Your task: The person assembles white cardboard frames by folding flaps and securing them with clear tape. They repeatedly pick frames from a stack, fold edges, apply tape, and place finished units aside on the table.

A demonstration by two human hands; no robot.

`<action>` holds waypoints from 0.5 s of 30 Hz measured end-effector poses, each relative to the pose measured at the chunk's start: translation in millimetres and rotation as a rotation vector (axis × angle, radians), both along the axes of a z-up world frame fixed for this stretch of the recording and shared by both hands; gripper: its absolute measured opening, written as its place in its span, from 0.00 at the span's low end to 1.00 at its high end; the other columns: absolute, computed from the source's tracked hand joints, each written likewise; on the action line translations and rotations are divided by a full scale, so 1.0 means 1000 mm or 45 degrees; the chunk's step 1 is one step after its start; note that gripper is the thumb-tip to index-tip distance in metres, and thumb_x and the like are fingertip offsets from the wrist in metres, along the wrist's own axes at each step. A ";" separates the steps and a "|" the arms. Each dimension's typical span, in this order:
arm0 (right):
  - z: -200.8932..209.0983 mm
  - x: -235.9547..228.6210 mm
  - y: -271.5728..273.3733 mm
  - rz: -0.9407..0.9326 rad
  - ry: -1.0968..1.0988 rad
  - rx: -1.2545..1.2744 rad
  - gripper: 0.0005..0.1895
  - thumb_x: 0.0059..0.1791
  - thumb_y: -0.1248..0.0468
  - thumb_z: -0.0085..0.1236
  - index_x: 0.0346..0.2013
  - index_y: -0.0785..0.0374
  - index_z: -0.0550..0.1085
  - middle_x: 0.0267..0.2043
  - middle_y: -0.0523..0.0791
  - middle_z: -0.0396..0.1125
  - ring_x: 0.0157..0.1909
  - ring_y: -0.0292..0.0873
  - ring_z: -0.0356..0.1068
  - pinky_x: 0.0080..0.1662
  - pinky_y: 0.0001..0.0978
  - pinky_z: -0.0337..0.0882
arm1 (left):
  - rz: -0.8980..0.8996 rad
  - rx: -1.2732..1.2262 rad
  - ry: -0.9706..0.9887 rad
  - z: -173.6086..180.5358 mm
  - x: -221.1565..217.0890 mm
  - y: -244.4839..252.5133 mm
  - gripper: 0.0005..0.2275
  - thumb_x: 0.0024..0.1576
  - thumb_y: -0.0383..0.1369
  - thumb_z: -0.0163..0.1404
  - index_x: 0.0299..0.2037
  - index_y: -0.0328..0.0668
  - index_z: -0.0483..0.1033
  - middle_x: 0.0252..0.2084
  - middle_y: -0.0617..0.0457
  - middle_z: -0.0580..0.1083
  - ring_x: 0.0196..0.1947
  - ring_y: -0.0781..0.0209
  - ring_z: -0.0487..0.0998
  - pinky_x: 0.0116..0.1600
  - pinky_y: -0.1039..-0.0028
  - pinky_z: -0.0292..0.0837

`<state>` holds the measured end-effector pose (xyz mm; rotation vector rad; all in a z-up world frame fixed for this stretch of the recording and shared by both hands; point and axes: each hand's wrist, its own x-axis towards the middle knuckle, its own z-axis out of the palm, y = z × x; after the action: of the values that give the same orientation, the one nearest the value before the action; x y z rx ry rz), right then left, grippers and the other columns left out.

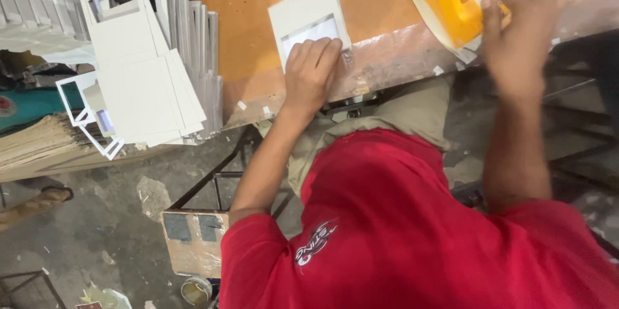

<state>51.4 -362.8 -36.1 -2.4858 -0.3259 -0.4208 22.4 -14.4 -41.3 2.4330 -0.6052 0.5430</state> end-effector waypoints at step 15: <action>-0.017 0.008 -0.024 -0.068 0.382 0.723 0.04 0.58 0.72 0.62 0.44 0.73 0.79 0.37 0.45 0.72 0.36 0.34 0.70 0.40 0.23 0.68 | -0.038 -0.108 0.200 -0.068 -0.005 -0.003 0.09 0.56 0.30 0.61 0.43 0.36 0.76 0.40 0.50 0.74 0.41 0.49 0.73 0.47 0.62 0.66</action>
<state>59.5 -386.7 -52.8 -1.9616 -0.0091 -0.1283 17.6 -17.5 -109.1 2.3560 -0.5412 0.3540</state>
